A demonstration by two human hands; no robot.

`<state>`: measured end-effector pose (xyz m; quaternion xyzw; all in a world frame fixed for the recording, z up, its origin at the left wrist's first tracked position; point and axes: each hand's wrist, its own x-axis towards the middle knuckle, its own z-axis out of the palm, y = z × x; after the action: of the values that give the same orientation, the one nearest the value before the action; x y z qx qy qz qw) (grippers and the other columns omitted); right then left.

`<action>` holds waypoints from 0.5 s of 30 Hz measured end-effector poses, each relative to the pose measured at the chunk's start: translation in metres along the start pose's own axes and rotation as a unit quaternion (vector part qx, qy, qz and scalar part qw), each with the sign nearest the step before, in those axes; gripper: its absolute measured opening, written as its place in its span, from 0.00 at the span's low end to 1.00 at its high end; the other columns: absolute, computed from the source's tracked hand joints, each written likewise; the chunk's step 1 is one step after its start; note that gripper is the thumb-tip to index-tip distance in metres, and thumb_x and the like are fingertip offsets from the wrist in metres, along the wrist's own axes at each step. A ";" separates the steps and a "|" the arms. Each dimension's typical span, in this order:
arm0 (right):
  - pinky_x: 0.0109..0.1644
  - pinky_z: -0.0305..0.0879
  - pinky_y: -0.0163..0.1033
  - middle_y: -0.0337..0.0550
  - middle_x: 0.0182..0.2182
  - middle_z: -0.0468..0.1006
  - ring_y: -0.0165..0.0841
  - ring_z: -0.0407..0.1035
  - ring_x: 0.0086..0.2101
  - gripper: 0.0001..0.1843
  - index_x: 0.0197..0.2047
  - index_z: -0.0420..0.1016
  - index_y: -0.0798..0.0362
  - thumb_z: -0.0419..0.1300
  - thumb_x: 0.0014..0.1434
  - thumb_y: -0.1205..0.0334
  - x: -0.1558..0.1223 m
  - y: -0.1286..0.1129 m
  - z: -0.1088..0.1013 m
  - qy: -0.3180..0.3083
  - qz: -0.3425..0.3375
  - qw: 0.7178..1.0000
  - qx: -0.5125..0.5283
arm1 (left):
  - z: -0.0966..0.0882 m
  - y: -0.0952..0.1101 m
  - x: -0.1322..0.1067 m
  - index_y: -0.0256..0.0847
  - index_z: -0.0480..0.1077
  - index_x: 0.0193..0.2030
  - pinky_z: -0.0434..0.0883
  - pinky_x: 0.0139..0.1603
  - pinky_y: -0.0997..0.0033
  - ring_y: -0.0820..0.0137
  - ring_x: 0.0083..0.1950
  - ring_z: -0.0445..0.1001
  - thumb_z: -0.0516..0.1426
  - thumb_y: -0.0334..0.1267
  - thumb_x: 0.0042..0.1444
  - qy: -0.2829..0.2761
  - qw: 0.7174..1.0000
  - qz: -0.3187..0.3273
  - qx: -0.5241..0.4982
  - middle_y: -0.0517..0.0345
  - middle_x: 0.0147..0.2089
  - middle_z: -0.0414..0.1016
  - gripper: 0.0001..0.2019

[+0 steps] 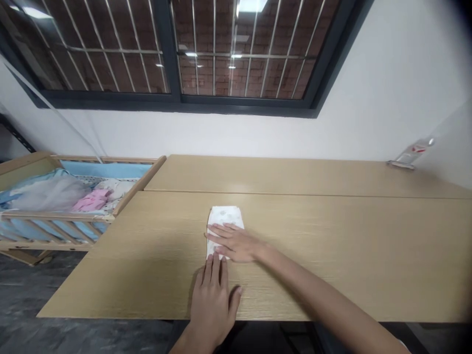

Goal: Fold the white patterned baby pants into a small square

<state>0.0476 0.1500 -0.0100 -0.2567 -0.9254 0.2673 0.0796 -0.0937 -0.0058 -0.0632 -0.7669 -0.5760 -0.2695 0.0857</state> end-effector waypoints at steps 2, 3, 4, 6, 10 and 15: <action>0.76 0.34 0.52 0.35 0.74 0.50 0.40 0.44 0.73 0.29 0.73 0.56 0.37 0.49 0.72 0.44 0.010 0.019 -0.007 0.022 0.013 1.000 -0.006 | 0.000 -0.001 0.001 0.35 0.65 0.67 0.70 0.57 0.44 0.44 0.66 0.68 0.50 0.48 0.66 0.005 1.000 0.003 0.004 0.32 0.67 0.68 0.27; 0.76 0.34 0.52 0.35 0.73 0.51 0.40 0.44 0.72 0.29 0.73 0.57 0.37 0.50 0.72 0.44 0.014 0.028 -0.011 0.034 0.018 0.999 -0.008 | 0.000 -0.002 0.001 0.36 0.65 0.67 0.70 0.56 0.45 0.45 0.66 0.68 0.50 0.48 0.66 0.004 1.000 0.002 0.004 0.33 0.67 0.68 0.27; 0.77 0.34 0.52 0.34 0.73 0.52 0.39 0.44 0.72 0.29 0.73 0.58 0.37 0.50 0.72 0.44 0.017 0.035 -0.015 0.046 0.022 0.999 -0.011 | -0.001 -0.002 0.002 0.36 0.65 0.67 0.70 0.56 0.46 0.45 0.66 0.69 0.50 0.48 0.66 0.002 1.000 0.002 0.004 0.34 0.67 0.68 0.27; 0.77 0.34 0.52 0.34 0.74 0.50 0.39 0.43 0.73 0.29 0.73 0.56 0.38 0.49 0.72 0.45 0.021 0.047 -0.021 0.061 0.029 0.997 -0.022 | -0.001 -0.003 0.002 0.35 0.65 0.66 0.71 0.57 0.47 0.46 0.66 0.69 0.50 0.47 0.66 -0.004 1.000 0.003 0.002 0.34 0.67 0.69 0.26; 0.77 0.31 0.53 0.36 0.74 0.47 0.39 0.39 0.73 0.31 0.75 0.52 0.40 0.45 0.73 0.44 0.021 0.058 -0.023 0.088 0.046 0.994 -0.048 | 0.000 -0.012 0.005 0.34 0.68 0.63 0.72 0.56 0.45 0.47 0.64 0.70 0.50 0.43 0.67 -0.016 1.000 0.017 0.000 0.35 0.65 0.71 0.23; 0.76 0.36 0.54 0.47 0.74 0.52 0.41 0.42 0.73 0.31 0.74 0.56 0.48 0.46 0.73 0.46 0.012 0.060 -0.015 0.190 0.068 0.978 -0.043 | 0.000 -0.050 0.020 0.41 0.73 0.53 0.75 0.53 0.53 0.58 0.54 0.79 0.47 0.29 0.67 -0.045 0.995 0.070 -0.054 0.47 0.55 0.80 0.16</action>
<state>0.0671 0.2066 -0.0291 -0.3688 -0.8842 0.1780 0.2246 -0.1365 0.0270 -0.0623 -0.8204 -0.5087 -0.2585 0.0365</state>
